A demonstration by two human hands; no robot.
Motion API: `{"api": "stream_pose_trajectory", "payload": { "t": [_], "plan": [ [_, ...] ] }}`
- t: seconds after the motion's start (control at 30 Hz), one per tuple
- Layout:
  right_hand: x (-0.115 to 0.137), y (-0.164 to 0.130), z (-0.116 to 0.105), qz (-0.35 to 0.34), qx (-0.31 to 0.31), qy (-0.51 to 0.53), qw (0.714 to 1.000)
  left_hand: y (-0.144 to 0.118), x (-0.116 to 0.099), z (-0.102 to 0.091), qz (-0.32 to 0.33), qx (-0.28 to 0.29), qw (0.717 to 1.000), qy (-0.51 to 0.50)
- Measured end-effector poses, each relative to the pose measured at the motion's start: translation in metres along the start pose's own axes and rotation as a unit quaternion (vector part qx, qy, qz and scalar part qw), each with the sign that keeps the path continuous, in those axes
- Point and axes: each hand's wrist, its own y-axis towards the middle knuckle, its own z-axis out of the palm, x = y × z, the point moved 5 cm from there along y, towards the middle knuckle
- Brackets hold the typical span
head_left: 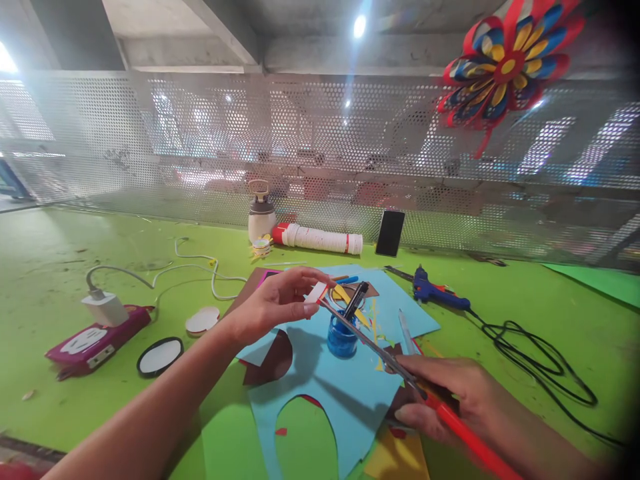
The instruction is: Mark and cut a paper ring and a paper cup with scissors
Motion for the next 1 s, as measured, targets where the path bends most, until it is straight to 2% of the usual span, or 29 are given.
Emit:
{"api": "stream_pose_trajectory", "payload": {
  "t": [0.37, 0.7, 0.83, 1.0],
  "plan": [
    [-0.004, -0.001, 0.004, -0.026, -0.027, -0.068, 0.997, 0.001, 0.0, -0.001, 0.004, 0.005, 1.0, -0.001],
    [-0.011, -0.001, 0.001, 0.006, -0.044, 0.049, 0.998, 0.0, -0.002, -0.011, 0.002, -0.03, 0.999, 0.029],
    [-0.019, 0.0, 0.003, 0.007, -0.056, 0.057, 0.997, -0.001, -0.001, -0.013, 0.009, -0.018, 1.0, -0.004],
    [-0.032, 0.007, -0.005, 0.005, -0.104, 0.054, 0.993, 0.0, -0.004, -0.012, 0.044, -0.011, 0.998, -0.048]
  ]
}}
